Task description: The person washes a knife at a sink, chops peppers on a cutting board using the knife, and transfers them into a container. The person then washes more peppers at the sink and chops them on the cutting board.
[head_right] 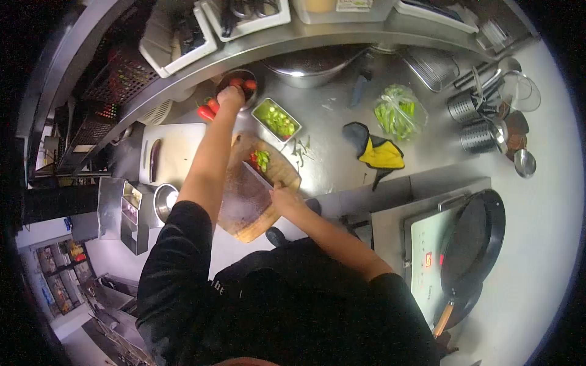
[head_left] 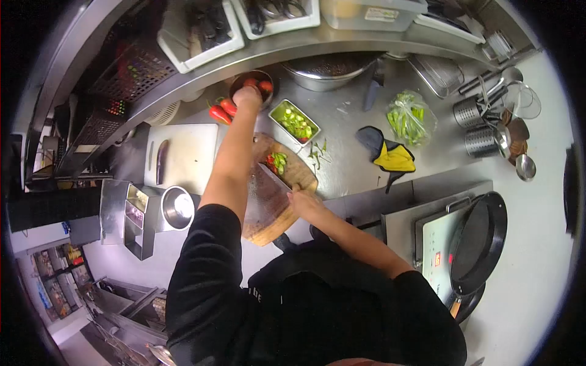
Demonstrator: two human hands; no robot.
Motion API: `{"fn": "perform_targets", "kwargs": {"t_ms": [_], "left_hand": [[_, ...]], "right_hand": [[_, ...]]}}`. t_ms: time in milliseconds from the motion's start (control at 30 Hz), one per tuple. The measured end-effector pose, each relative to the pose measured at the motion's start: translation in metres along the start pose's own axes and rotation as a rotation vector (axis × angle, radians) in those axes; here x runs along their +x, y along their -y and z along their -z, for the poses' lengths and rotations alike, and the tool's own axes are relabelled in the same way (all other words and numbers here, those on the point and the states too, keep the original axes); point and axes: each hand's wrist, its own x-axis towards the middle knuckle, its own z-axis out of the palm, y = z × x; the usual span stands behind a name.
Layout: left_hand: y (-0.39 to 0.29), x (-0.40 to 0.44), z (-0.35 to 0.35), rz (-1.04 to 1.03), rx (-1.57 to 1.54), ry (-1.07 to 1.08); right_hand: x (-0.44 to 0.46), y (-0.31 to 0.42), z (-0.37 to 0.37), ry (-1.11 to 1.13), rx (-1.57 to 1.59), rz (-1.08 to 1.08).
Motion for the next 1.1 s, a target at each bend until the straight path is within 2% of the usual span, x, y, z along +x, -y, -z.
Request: {"fn": "perform_targets", "kwargs": {"t_ms": [133, 267, 367, 500, 633, 667, 733, 800, 900, 933, 967, 1000, 1033, 1067, 1100], "left_hand": [[0.002, 0.005, 0.003, 0.029, -0.023, -0.084], [0.007, 0.0, -0.002, 0.104, -0.01, -0.155], [0.003, 0.011, -0.005, -0.002, -0.024, -0.092], [0.017, 0.026, -0.027, 0.047, -0.083, -0.111], [0.021, 0.009, -0.01, 0.033, -0.049, -0.205], [0.029, 0.003, -0.003, -0.03, -0.041, -0.268], [0.046, -0.019, 0.014, -0.086, -0.018, -0.336], [0.065, -0.06, 0.029, -0.223, -0.111, -0.642], [0.077, -0.126, 0.027, -0.218, -0.914, -0.448], [0.08, -0.145, 0.01, -0.346, -0.756, -0.693], [0.073, -0.178, 0.004, -0.314, -0.9, -0.683], [0.073, -0.203, -0.006, -0.241, -0.903, -0.516], [0.078, -0.217, -0.031, -0.291, -0.846, -0.572], [0.084, -0.229, -0.045, -0.39, -0.793, -0.518], [0.088, -0.236, -0.063, -0.484, -0.81, -0.523]], "right_hand": [[0.0, -0.005, -0.003, -0.049, 0.023, 0.075], [-0.003, 0.001, -0.004, -0.074, 0.007, 0.044], [-0.001, 0.006, 0.004, -0.073, 0.002, 0.012], [-0.005, 0.008, 0.001, -0.041, -0.037, -0.008], [-0.002, 0.004, -0.003, -0.061, -0.045, 0.001], [-0.001, 0.004, -0.001, -0.061, -0.04, 0.01], [-0.004, 0.006, 0.001, -0.073, -0.011, -0.012], [-0.006, 0.005, -0.002, -0.1, -0.024, -0.002], [-0.004, 0.002, -0.007, -0.135, -0.042, 0.018], [-0.001, -0.003, -0.009, -0.093, -0.057, 0.055], [0.007, -0.014, -0.014, -0.055, -0.029, 0.071], [0.014, -0.021, -0.021, -0.008, -0.005, 0.085], [-0.001, -0.002, -0.011, 0.012, 0.086, -0.009], [-0.016, 0.018, 0.004, 0.023, 0.176, -0.119], [-0.01, 0.015, 0.004, 0.045, 0.125, -0.078]]}}
